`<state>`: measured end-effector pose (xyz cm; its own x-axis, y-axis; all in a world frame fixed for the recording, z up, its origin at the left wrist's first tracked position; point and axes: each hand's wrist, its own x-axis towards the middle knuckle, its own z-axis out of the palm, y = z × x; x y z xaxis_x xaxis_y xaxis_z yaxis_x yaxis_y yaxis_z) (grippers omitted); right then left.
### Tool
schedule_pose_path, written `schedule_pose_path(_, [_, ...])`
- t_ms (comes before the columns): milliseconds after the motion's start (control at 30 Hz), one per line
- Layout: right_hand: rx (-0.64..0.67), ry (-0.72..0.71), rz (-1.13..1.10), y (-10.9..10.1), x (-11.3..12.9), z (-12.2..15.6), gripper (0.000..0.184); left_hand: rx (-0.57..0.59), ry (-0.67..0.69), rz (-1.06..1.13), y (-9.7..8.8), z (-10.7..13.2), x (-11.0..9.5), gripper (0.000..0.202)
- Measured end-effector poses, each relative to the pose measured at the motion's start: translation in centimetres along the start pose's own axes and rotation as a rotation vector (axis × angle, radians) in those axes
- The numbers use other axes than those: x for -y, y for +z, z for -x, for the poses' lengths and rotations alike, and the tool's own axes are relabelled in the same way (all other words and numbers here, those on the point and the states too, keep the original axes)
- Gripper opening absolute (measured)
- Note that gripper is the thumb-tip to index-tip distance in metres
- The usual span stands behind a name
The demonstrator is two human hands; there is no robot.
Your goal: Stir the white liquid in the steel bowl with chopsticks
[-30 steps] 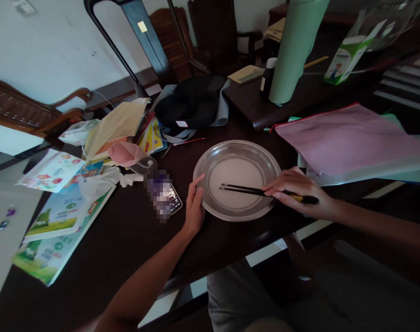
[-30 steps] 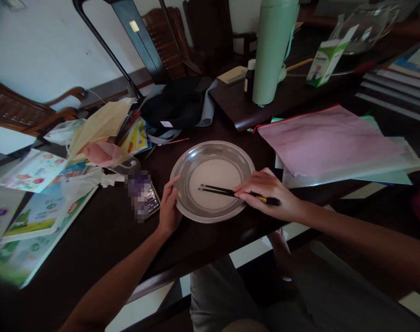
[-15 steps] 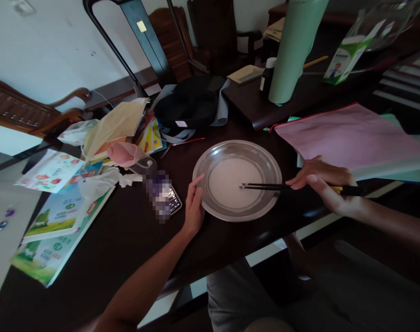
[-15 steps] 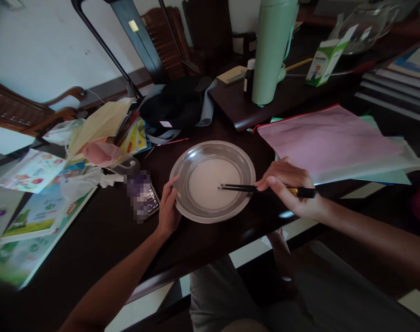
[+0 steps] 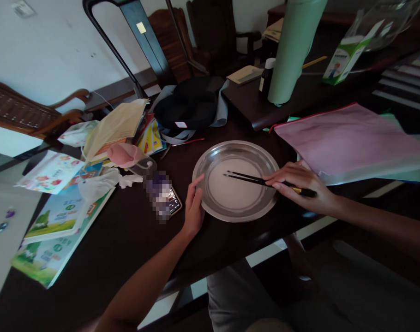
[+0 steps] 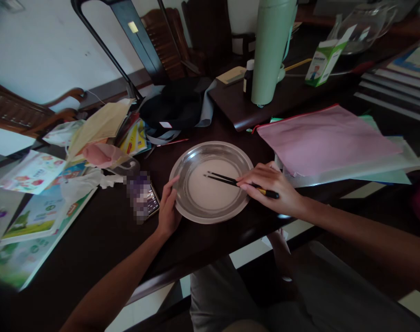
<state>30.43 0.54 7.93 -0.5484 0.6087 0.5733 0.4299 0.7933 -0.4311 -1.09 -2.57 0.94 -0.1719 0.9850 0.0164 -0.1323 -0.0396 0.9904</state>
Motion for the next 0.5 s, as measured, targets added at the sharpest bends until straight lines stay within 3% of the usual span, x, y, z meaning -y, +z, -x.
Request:
schedule_pose_path(200, [-0.129, 0.037, 0.005, -1.8, 0.0, 0.8, 0.023, -0.004, -0.001, -0.016, 0.0, 0.0, 0.0, 0.054])
schedule_pose_path(367, [-0.086, 0.0, -0.151, -2.9, 0.4, 1.2, 0.033, -0.026, 0.011, -0.05, 0.0, 0.1, -0.2, 0.055])
schedule_pose_path(500, [-0.051, -0.02, -0.17, -2.2, 0.9, 0.8, 0.032, -0.014, 0.023, -0.059, 0.0, 0.1, -0.2, 0.053])
